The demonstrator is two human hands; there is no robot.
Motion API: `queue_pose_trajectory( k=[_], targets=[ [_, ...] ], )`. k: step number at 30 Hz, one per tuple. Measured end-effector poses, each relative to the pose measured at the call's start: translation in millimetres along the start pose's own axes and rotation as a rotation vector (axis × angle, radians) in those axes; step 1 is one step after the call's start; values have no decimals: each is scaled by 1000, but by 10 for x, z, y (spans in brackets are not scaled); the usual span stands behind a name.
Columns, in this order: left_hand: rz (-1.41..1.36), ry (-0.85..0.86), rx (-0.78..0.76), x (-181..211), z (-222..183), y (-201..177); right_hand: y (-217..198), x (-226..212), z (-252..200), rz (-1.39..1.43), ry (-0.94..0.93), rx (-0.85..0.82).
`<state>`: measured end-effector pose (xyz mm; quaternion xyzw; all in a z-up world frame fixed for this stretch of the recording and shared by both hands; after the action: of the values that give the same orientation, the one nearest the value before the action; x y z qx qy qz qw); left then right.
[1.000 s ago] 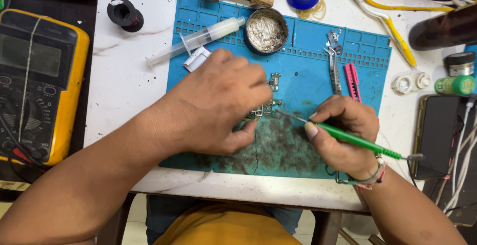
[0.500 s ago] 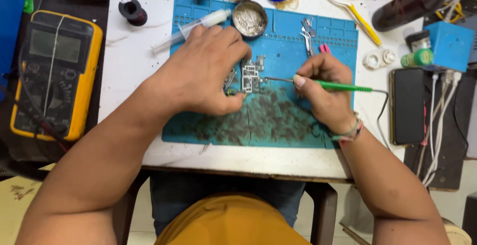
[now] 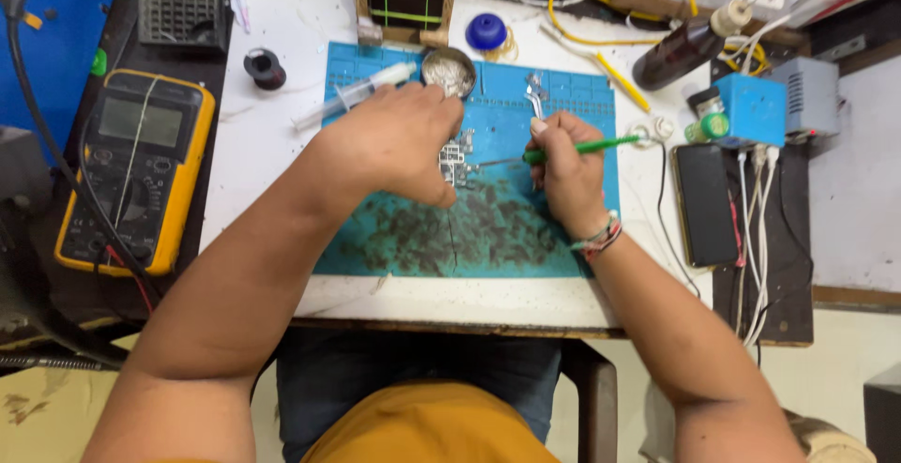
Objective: The person holds a circuit board and uses a soldering iron to apply heat to specific points on its surface while holding small components with tweezers.
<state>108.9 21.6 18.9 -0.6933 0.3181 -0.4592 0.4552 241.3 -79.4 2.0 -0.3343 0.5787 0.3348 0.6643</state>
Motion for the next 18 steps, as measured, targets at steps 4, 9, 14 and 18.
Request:
queue_pose_trajectory(
  k=[4, 9, 14, 18],
  targets=[
    [-121, 80, 65, -73, -129, -50, 9, -59, -17, 6, -36, -24],
    [-202, 75, 62, -124, -87, -80, 27, 2, 15, 46, 33, -168],
    [-211, 61, 77, -151, -27, -32, 96, 15, -31, -41, 53, -283],
    [-200, 54, 100, -174, -17, -43, 110, 8, -67, -156, -54, -370]
  ],
)
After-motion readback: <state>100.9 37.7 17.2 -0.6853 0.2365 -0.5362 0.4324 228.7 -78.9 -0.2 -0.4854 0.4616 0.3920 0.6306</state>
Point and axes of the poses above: each hand's wrist, its own z-axis towards the middle knuckle, its own y-axis out of the palm, x = y × z, the point moved 9 cm from there along z, towards the middle knuckle, and after that the axes turned 4 degrees about -y, right-handed, at the moved point
